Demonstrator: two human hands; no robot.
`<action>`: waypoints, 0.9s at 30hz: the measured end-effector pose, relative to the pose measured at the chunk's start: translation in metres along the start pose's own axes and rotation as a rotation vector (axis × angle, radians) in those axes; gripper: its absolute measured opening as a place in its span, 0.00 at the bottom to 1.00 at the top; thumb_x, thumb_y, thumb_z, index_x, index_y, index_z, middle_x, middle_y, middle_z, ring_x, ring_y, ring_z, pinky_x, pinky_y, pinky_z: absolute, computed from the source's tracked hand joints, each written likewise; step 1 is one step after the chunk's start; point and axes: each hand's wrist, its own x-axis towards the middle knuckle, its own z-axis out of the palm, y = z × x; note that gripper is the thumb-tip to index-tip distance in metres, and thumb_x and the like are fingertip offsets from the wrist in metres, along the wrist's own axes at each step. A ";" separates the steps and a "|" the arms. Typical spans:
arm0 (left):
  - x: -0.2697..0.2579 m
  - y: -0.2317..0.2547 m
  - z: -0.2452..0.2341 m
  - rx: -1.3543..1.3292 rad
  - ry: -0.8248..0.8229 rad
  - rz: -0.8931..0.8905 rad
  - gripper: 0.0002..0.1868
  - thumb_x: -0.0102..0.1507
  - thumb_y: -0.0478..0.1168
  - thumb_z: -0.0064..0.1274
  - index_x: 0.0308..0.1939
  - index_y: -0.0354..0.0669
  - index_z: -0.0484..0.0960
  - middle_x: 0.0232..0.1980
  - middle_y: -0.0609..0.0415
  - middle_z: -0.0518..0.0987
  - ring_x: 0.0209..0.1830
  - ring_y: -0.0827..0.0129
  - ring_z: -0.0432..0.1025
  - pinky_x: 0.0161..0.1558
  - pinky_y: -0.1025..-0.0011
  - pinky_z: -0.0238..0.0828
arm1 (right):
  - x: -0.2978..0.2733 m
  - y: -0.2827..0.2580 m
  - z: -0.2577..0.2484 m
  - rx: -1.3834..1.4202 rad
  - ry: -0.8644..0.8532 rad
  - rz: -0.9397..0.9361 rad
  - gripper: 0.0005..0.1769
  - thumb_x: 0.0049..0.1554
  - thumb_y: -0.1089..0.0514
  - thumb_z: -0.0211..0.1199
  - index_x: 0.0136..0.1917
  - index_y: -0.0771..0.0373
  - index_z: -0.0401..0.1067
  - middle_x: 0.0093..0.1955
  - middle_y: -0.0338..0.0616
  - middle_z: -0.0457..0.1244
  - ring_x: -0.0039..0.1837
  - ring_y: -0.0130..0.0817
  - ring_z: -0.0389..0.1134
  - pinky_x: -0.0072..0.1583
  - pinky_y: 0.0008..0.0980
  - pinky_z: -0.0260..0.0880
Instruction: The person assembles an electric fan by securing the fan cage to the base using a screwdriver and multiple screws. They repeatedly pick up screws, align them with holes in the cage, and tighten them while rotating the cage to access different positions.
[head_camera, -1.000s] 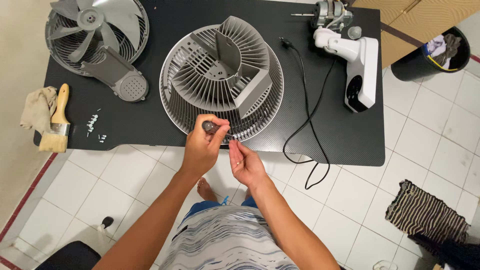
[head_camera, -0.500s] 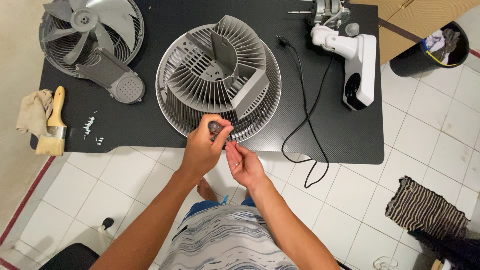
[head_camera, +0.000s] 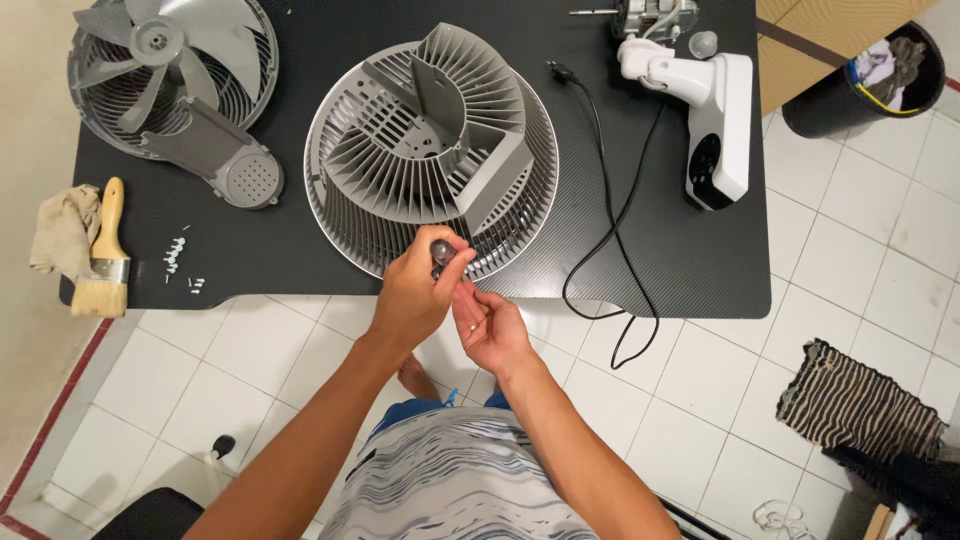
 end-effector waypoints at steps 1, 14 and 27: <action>0.000 -0.001 0.001 0.003 -0.004 -0.018 0.11 0.66 0.38 0.58 0.48 0.39 0.74 0.39 0.52 0.83 0.32 0.68 0.78 0.34 0.71 0.75 | 0.000 -0.001 -0.002 0.007 0.007 -0.001 0.15 0.64 0.62 0.48 0.61 0.68 0.70 0.57 0.50 0.71 0.55 0.37 0.75 0.54 0.29 0.79; -0.004 -0.025 0.008 0.030 0.042 0.044 0.12 0.65 0.38 0.60 0.48 0.38 0.76 0.41 0.51 0.83 0.34 0.67 0.77 0.37 0.70 0.75 | 0.000 -0.016 -0.033 -0.423 0.107 -0.207 0.22 0.63 0.56 0.48 0.67 0.67 0.67 0.63 0.54 0.67 0.60 0.41 0.72 0.63 0.37 0.73; -0.006 -0.039 0.016 0.091 0.036 0.145 0.16 0.62 0.41 0.64 0.45 0.38 0.75 0.48 0.52 0.79 0.36 0.64 0.77 0.36 0.68 0.76 | -0.026 -0.007 -0.009 -1.059 -0.058 -0.691 0.17 0.62 0.59 0.58 0.62 0.68 0.73 0.51 0.47 0.72 0.46 0.32 0.74 0.49 0.30 0.75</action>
